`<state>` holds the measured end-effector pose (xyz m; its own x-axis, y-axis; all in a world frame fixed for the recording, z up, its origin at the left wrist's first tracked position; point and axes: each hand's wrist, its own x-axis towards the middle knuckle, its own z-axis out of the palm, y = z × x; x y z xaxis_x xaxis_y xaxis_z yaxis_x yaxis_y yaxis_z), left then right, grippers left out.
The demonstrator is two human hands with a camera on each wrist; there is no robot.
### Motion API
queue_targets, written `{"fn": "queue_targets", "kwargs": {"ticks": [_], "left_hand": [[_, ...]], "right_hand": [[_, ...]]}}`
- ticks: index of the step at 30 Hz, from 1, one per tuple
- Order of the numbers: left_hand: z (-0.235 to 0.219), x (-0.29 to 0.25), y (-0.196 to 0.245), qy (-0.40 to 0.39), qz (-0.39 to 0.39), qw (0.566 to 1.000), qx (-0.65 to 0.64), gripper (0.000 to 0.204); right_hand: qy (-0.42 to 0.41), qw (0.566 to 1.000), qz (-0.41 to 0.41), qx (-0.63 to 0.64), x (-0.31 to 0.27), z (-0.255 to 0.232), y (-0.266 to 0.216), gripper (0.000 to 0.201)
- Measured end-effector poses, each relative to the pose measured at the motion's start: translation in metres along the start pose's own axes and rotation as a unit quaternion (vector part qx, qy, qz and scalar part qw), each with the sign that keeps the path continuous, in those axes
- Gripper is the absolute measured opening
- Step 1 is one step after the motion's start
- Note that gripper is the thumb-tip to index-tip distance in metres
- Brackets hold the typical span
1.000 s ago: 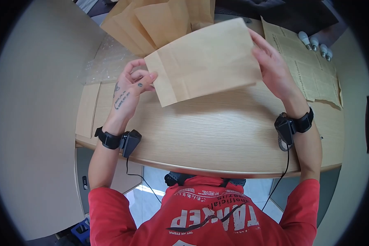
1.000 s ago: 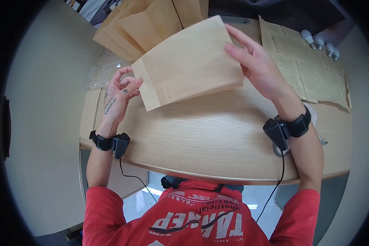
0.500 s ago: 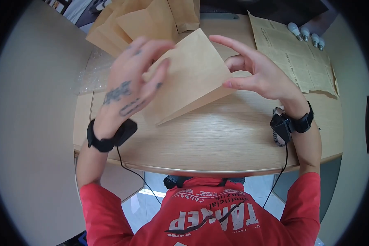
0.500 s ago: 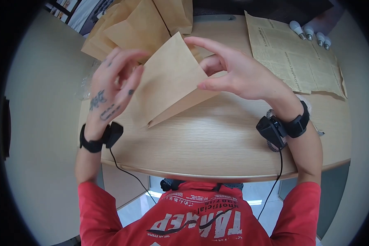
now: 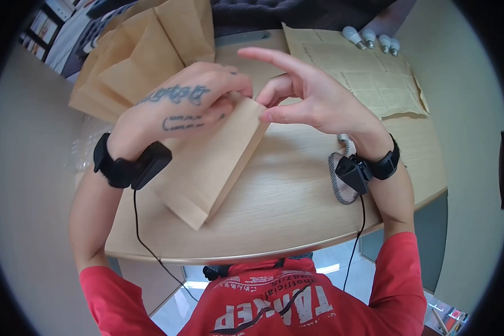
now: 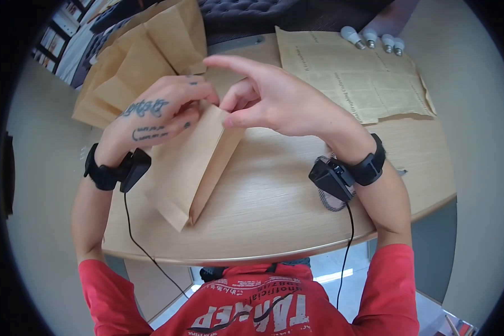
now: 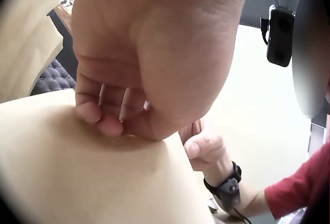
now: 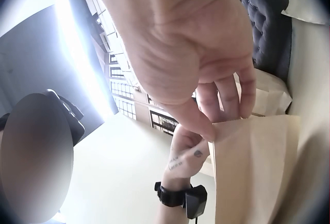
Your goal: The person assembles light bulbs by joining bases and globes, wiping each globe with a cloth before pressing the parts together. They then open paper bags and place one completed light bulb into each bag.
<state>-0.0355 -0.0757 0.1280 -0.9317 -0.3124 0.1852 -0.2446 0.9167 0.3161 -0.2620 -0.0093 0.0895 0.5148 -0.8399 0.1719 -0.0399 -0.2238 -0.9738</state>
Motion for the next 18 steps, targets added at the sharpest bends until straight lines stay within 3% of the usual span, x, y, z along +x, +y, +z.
{"fn": "queue_targets", "kwargs": {"ticks": [4,5,7,10,13,16,18], "left_hand": [[0.002,-0.002,-0.003,-0.009,-0.011,1.000,0.000,0.023],[0.002,-0.002,-0.003,-0.011,-0.014,1.000,0.003,0.023],[0.000,-0.002,-0.003,-0.014,-0.020,1.000,0.011,0.024],[0.000,-0.002,-0.004,-0.015,-0.028,0.999,0.030,0.025],[0.001,-0.002,-0.005,-0.020,-0.030,0.999,0.040,0.025],[0.002,0.002,-0.003,-0.009,-0.027,0.999,0.033,0.026],[0.002,0.004,-0.005,-0.007,-0.021,0.999,0.035,0.027]], "right_hand": [[0.061,0.989,0.022,-0.134,-0.001,-0.041,0.003,0.050],[0.120,0.972,0.018,-0.203,0.000,-0.064,0.010,0.044],[0.243,0.909,0.037,-0.336,-0.002,-0.125,0.036,0.039],[0.381,0.754,0.117,-0.521,-0.018,-0.217,0.081,0.044],[0.393,0.669,0.201,-0.598,-0.031,-0.265,0.110,0.051],[0.436,0.612,0.259,-0.607,-0.031,-0.277,0.132,0.056],[0.427,0.615,0.279,-0.601,-0.030,-0.292,0.146,0.059]]}}
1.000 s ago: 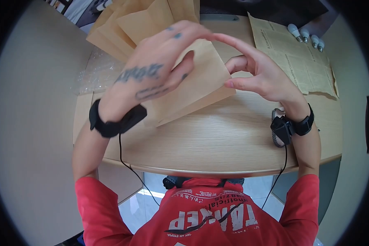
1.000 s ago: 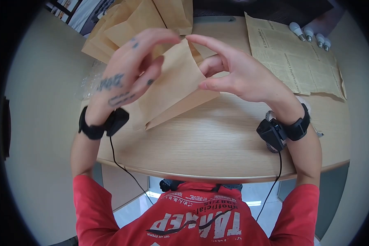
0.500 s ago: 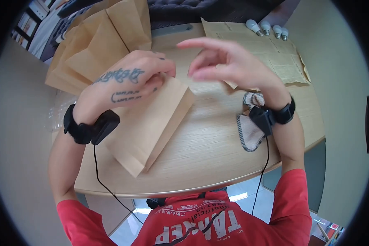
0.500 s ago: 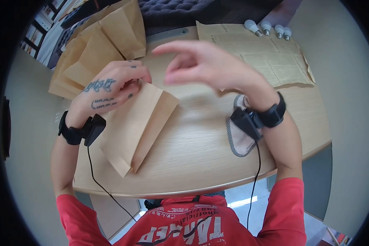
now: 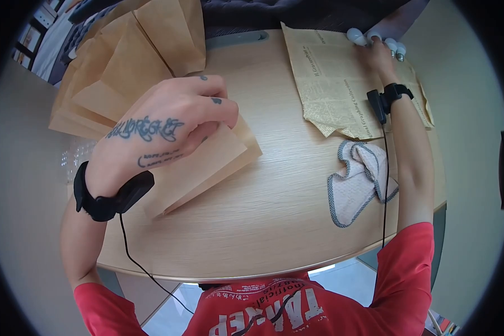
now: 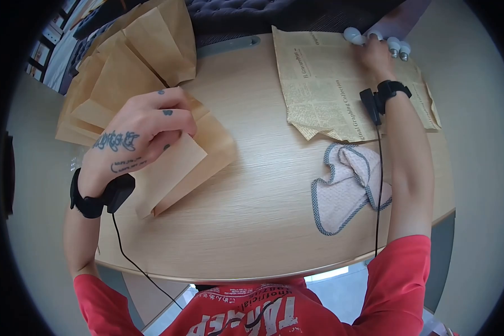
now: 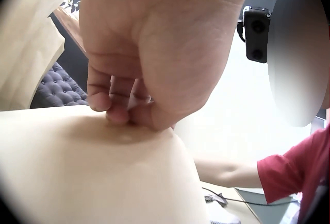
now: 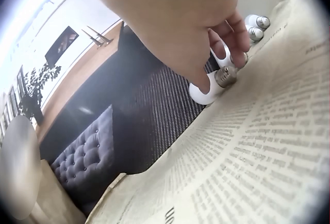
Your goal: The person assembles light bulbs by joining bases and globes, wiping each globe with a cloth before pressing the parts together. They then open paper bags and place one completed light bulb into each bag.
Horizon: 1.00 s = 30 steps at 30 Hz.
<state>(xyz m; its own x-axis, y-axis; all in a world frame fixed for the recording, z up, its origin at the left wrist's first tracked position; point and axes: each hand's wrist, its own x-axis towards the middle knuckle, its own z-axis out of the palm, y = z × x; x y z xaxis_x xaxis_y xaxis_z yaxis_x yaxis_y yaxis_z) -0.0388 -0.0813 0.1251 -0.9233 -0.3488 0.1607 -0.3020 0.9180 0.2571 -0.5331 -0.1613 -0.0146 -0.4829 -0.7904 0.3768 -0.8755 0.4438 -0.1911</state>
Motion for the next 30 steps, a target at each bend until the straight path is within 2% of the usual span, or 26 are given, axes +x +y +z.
{"fn": "queue_targets", "kwargs": {"ticks": [2,5,6,8,12,15,18,21,23,27,28,30], "left_hand": [[0.002,0.001,-0.002,0.008,0.007,1.000,-0.005,0.027],[0.003,0.001,-0.004,0.022,0.017,1.000,-0.015,0.027],[0.004,0.001,-0.005,0.022,0.013,1.000,-0.016,0.027],[0.003,0.003,-0.005,0.024,0.013,1.000,-0.015,0.027],[0.002,0.003,-0.004,0.044,0.027,0.999,-0.017,0.026],[0.000,0.005,-0.003,0.060,0.037,0.997,-0.011,0.025],[-0.003,0.007,-0.002,0.080,0.045,0.996,-0.007,0.023],[-0.006,0.009,-0.001,0.095,0.055,0.994,-0.001,0.021],[-0.008,0.009,0.001,0.098,0.052,0.994,0.000,0.019],[-0.008,0.009,0.004,0.103,0.048,0.994,-0.004,0.017],[-0.007,0.009,0.005,0.105,0.052,0.993,-0.005,0.017],[-0.008,0.008,0.008,0.105,0.047,0.993,-0.002,0.017]], "right_hand": [[-0.032,0.999,0.011,-0.036,0.013,0.014,0.003,0.057],[-0.066,0.998,0.016,-0.001,0.013,0.015,0.006,0.052],[-0.060,0.998,0.032,-0.003,0.011,0.017,0.005,0.046],[-0.064,0.997,0.021,0.024,0.004,0.011,0.004,0.047],[-0.041,0.991,-0.066,0.105,-0.007,-0.013,-0.009,0.052],[-0.084,0.949,-0.096,0.287,-0.042,-0.059,-0.053,0.050],[-0.155,0.856,-0.170,0.463,-0.080,-0.106,-0.092,0.040],[-0.211,0.802,-0.236,0.507,-0.112,-0.145,-0.124,0.032],[-0.268,0.783,-0.251,0.503,-0.130,-0.159,-0.139,0.031],[-0.360,0.747,-0.257,0.496,-0.156,-0.153,-0.165,0.028],[-0.347,0.766,-0.269,0.469,-0.160,-0.147,-0.168,0.027],[-0.354,0.774,-0.277,0.447,-0.168,-0.135,-0.175,0.027]]}}
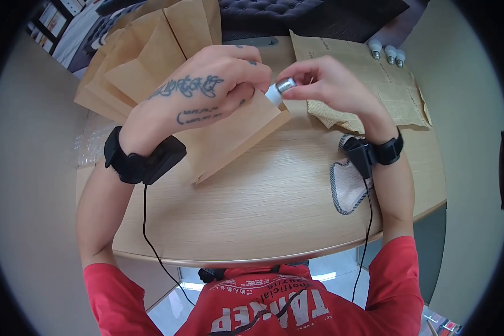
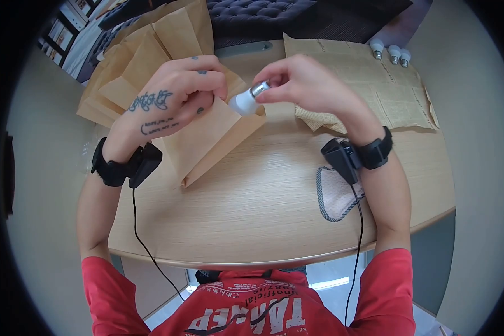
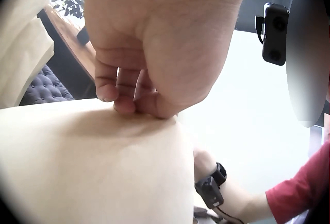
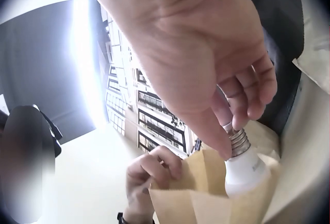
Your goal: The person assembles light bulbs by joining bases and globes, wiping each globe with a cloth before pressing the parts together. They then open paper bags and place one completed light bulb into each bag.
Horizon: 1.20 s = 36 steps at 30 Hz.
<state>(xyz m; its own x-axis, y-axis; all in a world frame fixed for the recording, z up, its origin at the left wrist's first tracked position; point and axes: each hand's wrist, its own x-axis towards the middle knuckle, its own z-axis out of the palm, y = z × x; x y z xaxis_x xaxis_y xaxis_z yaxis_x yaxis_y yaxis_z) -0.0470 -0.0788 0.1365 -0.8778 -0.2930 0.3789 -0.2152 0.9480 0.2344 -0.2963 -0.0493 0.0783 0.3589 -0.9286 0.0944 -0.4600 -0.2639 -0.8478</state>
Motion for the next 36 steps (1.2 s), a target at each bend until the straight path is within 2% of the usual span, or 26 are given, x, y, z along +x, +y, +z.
{"fn": "queue_targets", "kwargs": {"ticks": [5,8,11,20,23,26,28,30,32,36], "left_hand": [[0.002,0.001,0.000,0.001,0.004,1.000,0.005,0.016],[0.002,0.002,0.000,0.001,0.008,1.000,0.005,0.016],[0.003,0.001,-0.002,0.006,0.015,1.000,-0.002,0.017],[0.003,0.001,-0.001,-0.009,-0.003,1.000,-0.005,0.018],[0.002,0.000,0.000,-0.013,-0.001,1.000,-0.001,0.019],[0.003,-0.002,0.001,-0.017,0.002,1.000,-0.008,0.021],[0.002,-0.003,0.004,-0.024,-0.002,1.000,-0.004,0.022],[0.002,-0.005,0.005,-0.030,-0.004,1.000,-0.007,0.022],[0.003,-0.007,0.005,-0.034,-0.011,0.999,-0.010,0.023],[0.003,-0.008,0.006,-0.044,-0.019,0.999,-0.007,0.025]], "right_hand": [[-0.044,0.998,0.021,-0.043,0.000,0.018,-0.010,0.030],[-0.092,0.994,-0.033,0.050,0.001,0.018,-0.013,0.034],[-0.047,0.995,-0.054,0.071,-0.002,0.013,-0.016,0.036],[-0.037,0.993,-0.075,0.082,0.002,0.000,-0.002,0.033],[0.008,0.998,-0.043,0.043,0.003,-0.018,0.015,0.031],[0.085,0.994,0.039,-0.062,0.007,-0.057,0.039,0.032],[0.174,0.979,0.072,-0.078,0.012,-0.092,0.084,0.034],[0.258,0.954,0.117,-0.094,0.011,-0.125,0.127,0.036],[0.317,0.909,0.168,-0.214,0.007,-0.156,0.179,0.043],[0.387,0.815,0.245,-0.355,-0.003,-0.198,0.241,0.058]]}}
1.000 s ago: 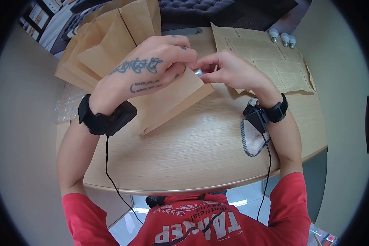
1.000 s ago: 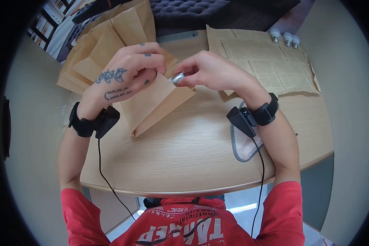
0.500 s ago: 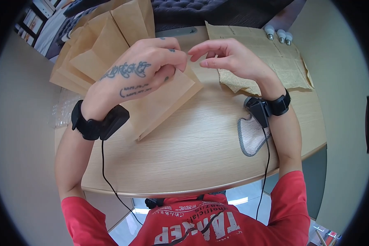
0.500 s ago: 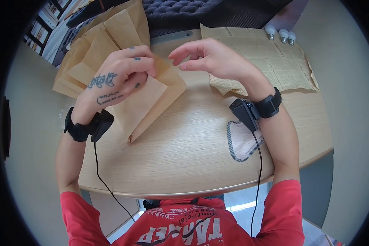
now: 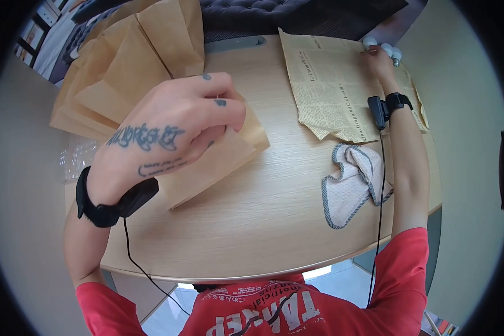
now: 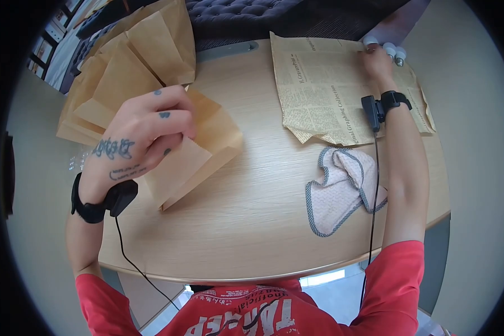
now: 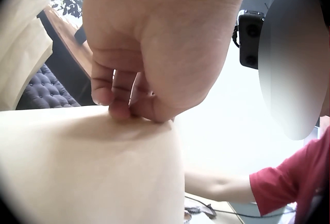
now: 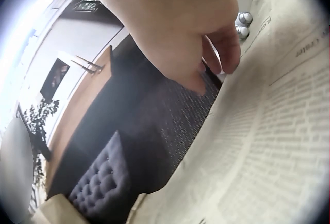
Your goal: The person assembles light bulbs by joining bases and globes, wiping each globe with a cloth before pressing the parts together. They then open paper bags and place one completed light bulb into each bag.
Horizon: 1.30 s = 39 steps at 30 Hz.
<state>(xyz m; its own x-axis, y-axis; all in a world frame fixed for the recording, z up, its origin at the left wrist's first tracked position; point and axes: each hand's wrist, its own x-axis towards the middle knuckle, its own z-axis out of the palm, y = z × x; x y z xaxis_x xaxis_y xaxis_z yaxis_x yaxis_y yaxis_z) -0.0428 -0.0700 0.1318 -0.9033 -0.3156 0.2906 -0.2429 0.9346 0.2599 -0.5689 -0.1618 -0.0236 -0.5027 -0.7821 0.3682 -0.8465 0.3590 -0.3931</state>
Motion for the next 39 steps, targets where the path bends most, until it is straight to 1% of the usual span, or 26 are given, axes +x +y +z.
{"fn": "queue_targets", "kwargs": {"ticks": [3,9,12,18,21,24,27,30,33,34,35,37,39], "left_hand": [[0.000,-0.001,0.001,-0.012,-0.006,1.000,0.002,0.026],[0.002,-0.001,0.001,-0.029,-0.013,0.999,0.013,0.026],[0.005,0.000,0.001,-0.034,-0.014,0.999,0.018,0.026],[0.006,-0.003,0.002,-0.043,-0.016,0.998,0.040,0.027],[0.006,-0.004,0.002,-0.034,-0.021,0.999,0.031,0.027],[0.004,-0.006,0.002,-0.023,-0.024,0.999,0.021,0.028],[0.002,-0.007,0.002,-0.007,-0.018,1.000,0.012,0.029],[0.001,-0.008,0.001,0.007,-0.009,1.000,0.007,0.028],[-0.001,-0.006,0.001,0.011,-0.005,1.000,0.001,0.028],[-0.002,-0.005,0.000,0.011,-0.004,1.000,-0.001,0.027],[-0.002,-0.004,0.000,0.015,-0.002,1.000,-0.004,0.027],[-0.001,-0.002,-0.001,0.023,0.000,1.000,-0.009,0.027],[-0.002,-0.001,-0.001,0.024,0.001,1.000,-0.004,0.026]], "right_hand": [[0.015,0.999,0.026,-0.033,0.003,-0.003,0.003,0.060],[0.050,0.995,0.060,-0.067,0.020,0.013,0.021,0.064],[0.026,0.992,0.075,-0.096,0.028,0.013,0.022,0.065],[0.042,0.990,0.088,-0.101,0.026,0.015,0.018,0.063],[0.037,0.991,0.080,-0.097,0.037,0.018,0.033,0.062],[0.026,0.990,0.082,-0.113,0.036,0.016,0.038,0.060],[0.018,0.990,0.050,-0.129,0.025,0.003,0.033,0.056],[0.013,0.997,0.032,-0.068,0.005,-0.020,0.010,0.053],[-0.024,0.996,0.044,0.069,-0.016,-0.047,-0.026,0.054],[-0.019,0.986,0.038,0.160,-0.026,-0.051,-0.037,0.053],[-0.046,0.975,0.016,0.219,-0.035,-0.057,-0.050,0.050],[-0.098,0.937,-0.027,0.334,-0.055,-0.073,-0.078,0.045],[-0.129,0.919,-0.086,0.362,-0.084,-0.092,-0.116,0.039]]}}
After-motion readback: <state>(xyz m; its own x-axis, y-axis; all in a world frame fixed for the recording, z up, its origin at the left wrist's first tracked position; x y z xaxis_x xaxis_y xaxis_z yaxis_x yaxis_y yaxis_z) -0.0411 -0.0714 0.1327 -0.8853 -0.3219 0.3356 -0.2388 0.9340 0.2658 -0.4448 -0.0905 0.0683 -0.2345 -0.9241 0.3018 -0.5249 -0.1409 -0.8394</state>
